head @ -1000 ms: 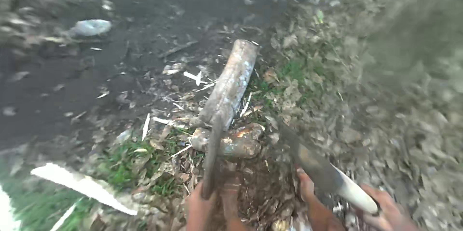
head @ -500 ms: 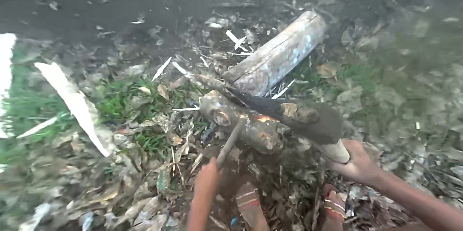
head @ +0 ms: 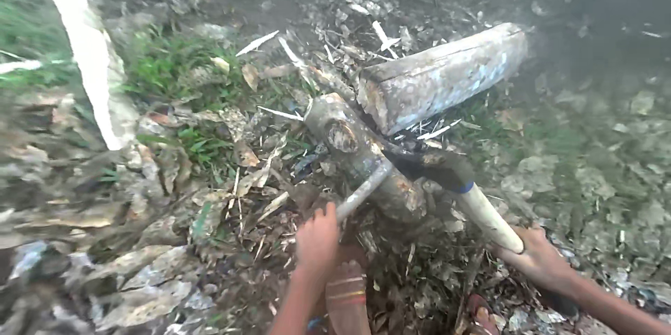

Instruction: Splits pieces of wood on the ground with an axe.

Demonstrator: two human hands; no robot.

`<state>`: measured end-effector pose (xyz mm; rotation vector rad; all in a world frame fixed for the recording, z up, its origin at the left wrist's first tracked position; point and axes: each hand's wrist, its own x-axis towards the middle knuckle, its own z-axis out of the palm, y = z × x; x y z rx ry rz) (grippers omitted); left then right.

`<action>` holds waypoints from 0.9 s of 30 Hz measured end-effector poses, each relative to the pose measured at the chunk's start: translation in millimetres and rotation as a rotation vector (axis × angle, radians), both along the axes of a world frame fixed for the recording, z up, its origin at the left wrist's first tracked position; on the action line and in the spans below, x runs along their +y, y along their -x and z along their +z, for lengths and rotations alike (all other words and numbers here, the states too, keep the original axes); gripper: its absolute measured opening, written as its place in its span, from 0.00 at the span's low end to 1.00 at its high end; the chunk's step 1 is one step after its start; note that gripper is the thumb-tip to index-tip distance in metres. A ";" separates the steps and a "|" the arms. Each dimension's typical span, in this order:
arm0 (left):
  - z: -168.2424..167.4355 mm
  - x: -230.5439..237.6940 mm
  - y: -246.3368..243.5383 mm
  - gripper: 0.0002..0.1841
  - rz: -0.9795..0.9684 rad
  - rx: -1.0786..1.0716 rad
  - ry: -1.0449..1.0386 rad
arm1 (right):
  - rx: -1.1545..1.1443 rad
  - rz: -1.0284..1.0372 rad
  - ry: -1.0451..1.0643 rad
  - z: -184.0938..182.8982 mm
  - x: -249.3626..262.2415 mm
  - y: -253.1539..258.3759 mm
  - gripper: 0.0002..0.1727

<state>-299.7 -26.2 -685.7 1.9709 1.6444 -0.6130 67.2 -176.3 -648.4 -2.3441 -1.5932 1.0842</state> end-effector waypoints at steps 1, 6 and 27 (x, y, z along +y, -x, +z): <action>3.1 6.6 -4.3 0.25 0.022 0.034 0.047 | 0.000 -0.012 0.006 -1.0 -0.8 2.5 0.28; 14.2 28.4 -13.2 0.25 0.006 0.099 0.184 | 0.010 -0.071 0.017 -3.9 -1.1 16.2 0.27; -0.6 26.3 -29.4 0.27 0.026 0.003 0.246 | 0.112 -0.133 0.022 16.3 14.5 27.2 0.25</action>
